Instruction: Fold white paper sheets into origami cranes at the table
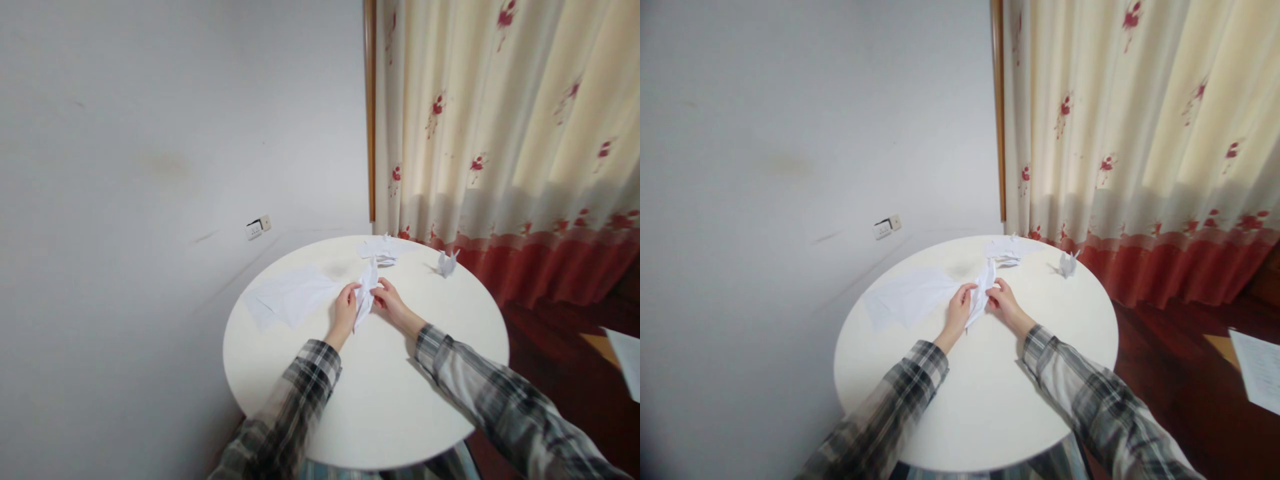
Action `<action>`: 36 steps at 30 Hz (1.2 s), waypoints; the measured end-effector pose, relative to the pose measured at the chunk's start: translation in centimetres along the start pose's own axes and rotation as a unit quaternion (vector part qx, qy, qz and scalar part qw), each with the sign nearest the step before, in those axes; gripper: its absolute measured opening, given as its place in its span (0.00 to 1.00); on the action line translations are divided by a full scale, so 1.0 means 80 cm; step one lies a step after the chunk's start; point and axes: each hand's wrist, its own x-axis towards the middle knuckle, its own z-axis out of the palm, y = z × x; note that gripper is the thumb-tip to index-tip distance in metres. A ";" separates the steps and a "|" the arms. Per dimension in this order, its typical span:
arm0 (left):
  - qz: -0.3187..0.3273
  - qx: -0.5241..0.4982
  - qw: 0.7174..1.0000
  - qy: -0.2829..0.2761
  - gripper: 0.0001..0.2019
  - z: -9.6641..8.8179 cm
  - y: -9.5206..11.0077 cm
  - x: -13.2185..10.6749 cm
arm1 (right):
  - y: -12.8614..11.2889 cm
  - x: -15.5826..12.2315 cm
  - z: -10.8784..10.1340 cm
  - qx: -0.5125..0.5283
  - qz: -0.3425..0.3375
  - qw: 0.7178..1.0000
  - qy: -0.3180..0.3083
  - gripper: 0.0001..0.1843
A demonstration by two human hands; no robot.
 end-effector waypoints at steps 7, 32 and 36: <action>-0.055 -0.066 0.995 -0.042 0.09 0.008 -0.010 0.000 | 0.000 -0.001 -0.001 -0.002 0.015 1.000 -0.017 0.13; -0.071 -0.075 0.995 0.014 0.12 0.002 -0.010 0.002 | 0.001 -0.002 -0.001 0.024 0.039 0.998 -0.049 0.16; -0.069 -0.114 0.990 0.041 0.16 0.002 -0.012 0.003 | 0.005 -0.001 -0.001 0.049 0.043 0.998 -0.019 0.16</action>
